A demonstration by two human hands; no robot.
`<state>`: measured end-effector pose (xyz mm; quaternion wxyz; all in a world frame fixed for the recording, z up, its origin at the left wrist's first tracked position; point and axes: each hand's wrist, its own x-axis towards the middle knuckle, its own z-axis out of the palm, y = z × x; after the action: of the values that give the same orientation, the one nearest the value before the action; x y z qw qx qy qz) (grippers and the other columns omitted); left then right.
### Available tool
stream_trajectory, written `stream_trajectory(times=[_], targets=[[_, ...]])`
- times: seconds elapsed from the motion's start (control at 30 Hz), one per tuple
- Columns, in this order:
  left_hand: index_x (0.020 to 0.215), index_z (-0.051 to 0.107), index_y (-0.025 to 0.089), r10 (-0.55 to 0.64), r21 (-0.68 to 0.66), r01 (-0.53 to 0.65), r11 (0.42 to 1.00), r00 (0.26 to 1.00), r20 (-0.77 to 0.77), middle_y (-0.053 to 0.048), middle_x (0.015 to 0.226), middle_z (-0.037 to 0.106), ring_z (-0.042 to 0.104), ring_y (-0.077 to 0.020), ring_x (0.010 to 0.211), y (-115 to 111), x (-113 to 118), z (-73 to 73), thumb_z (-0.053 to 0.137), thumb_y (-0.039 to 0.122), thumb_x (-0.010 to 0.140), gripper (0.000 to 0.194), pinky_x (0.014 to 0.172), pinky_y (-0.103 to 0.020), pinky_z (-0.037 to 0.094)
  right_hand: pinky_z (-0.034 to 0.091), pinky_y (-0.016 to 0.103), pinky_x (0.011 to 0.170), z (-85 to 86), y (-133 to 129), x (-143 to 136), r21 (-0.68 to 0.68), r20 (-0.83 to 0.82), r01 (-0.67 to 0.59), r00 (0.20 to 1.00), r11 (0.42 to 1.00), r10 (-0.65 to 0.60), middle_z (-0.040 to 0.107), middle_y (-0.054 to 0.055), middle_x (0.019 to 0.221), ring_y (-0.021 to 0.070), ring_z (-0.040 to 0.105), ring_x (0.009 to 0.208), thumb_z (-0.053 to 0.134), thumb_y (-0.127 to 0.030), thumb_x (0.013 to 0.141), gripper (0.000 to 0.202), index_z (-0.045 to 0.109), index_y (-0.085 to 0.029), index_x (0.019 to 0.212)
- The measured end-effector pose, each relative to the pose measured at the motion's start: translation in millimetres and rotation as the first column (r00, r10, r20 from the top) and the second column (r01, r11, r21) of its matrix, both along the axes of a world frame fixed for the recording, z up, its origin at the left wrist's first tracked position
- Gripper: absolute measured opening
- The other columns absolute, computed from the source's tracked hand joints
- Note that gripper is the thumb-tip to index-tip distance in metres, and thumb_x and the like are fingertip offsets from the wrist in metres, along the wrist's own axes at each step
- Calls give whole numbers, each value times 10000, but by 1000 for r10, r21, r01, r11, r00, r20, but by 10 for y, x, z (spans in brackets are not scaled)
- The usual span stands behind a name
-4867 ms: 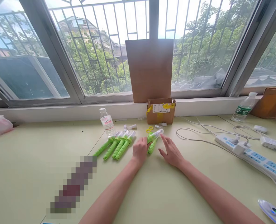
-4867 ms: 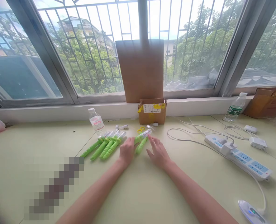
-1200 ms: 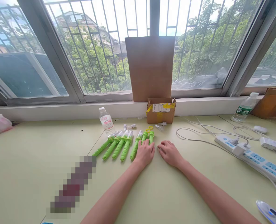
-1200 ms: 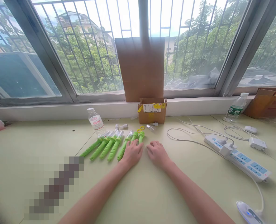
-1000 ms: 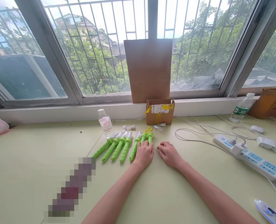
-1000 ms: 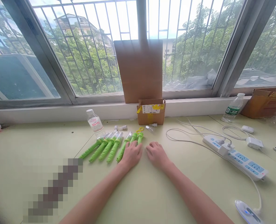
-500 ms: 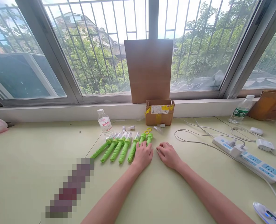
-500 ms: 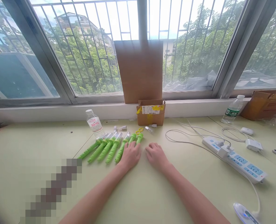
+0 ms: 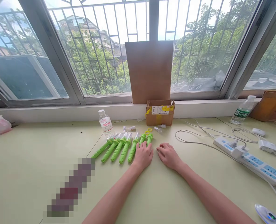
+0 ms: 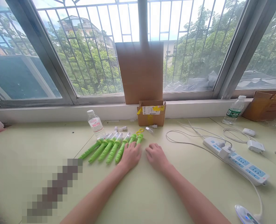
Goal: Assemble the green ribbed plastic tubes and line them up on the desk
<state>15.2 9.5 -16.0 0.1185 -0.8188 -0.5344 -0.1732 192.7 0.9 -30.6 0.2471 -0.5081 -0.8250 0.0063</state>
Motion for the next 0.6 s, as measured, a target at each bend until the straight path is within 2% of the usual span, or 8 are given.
stream_trajectory(times=[0.6], targets=[[1058,569,197,-6,1,6,1000,1000,-10,-117,1069,563,522,-249,977,15,-23,0,398,307,868,278,941,-422,300,396,339,850,26,-3,-28,-1,-1,-2,1000,1000,2,559,77,1028,204,493,987,452,-259,896,192,623,-230,976]])
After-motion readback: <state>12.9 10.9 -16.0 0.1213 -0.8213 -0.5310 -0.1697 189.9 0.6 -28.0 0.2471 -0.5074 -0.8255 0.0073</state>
